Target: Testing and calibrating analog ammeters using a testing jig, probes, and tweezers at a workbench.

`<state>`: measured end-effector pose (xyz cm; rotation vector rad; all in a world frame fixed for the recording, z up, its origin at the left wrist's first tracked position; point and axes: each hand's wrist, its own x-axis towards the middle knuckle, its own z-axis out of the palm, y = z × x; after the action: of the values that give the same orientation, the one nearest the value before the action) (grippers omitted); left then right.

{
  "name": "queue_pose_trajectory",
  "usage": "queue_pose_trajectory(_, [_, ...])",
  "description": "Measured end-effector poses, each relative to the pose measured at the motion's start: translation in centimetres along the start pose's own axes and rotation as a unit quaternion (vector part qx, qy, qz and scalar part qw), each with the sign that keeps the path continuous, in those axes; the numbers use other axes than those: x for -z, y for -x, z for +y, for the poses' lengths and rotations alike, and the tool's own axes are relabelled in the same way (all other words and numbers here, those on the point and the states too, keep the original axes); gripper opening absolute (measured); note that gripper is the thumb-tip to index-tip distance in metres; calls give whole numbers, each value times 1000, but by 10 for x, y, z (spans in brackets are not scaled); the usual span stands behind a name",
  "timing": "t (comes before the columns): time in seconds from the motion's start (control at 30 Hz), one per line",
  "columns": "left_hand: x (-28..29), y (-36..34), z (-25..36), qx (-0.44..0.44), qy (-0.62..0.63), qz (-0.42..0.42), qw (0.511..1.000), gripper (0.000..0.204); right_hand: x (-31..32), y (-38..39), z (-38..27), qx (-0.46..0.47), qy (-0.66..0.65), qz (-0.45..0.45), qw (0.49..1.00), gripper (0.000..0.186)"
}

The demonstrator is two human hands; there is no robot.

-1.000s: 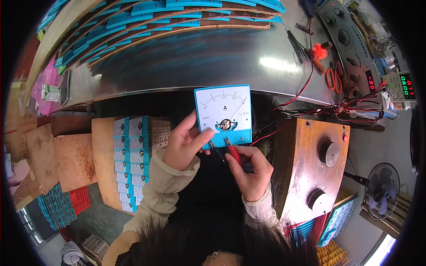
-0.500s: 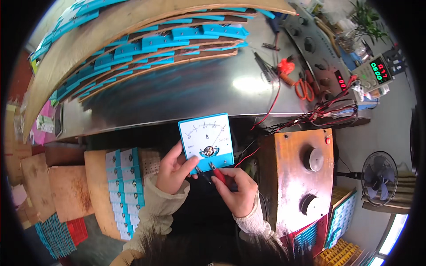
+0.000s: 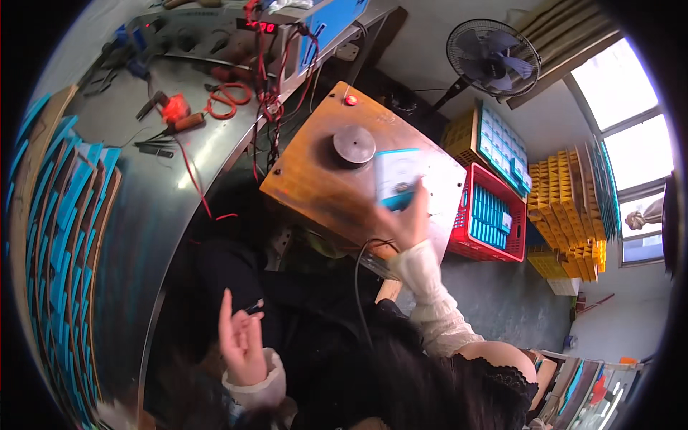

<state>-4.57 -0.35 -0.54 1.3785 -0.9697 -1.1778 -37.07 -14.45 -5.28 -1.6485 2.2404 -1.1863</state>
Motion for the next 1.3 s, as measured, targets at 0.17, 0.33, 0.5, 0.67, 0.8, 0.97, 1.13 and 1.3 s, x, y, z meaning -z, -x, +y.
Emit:
queue_pose_trajectory(0.17, [27, -18, 0, 8, -69, 54, 996, 48, 24, -37, 101, -100, 154, 129, 975, 109])
queue_pose_trajectory(0.33, [22, -25, 19, 2, -20, 34, 999, 48, 18, -31, 132, -41, 128, 151, 979, 103])
queue_pose_trajectory(0.5, [16, -12, 3, -44, 13, 59, 997, 45, 21, -41, 105, -19, -38, 134, 990, 89])
queue_pose_trajectory(0.67, [9, 1, -6, -51, -44, 92, 993, 46, -27, 10, -11, 138, -44, 20, 989, 106])
queue_pose_trajectory(0.8, [1, 5, 6, -94, -152, 99, 979, 51, -54, 88, -129, 283, -227, -247, 899, 115])
queue_pose_trajectory(0.97, [31, 28, 9, -46, 24, 254, 966, 40, -58, 138, -206, 353, -280, -380, 808, 128])
queue_pose_trajectory(1.13, [69, 50, 0, -1, 141, 246, 959, 46, -56, 162, -203, -56, -414, -624, 660, 94])
queue_pose_trajectory(1.3, [81, 48, 1, -20, 169, 223, 960, 47, -48, 162, -193, -59, -391, -641, 658, 34])
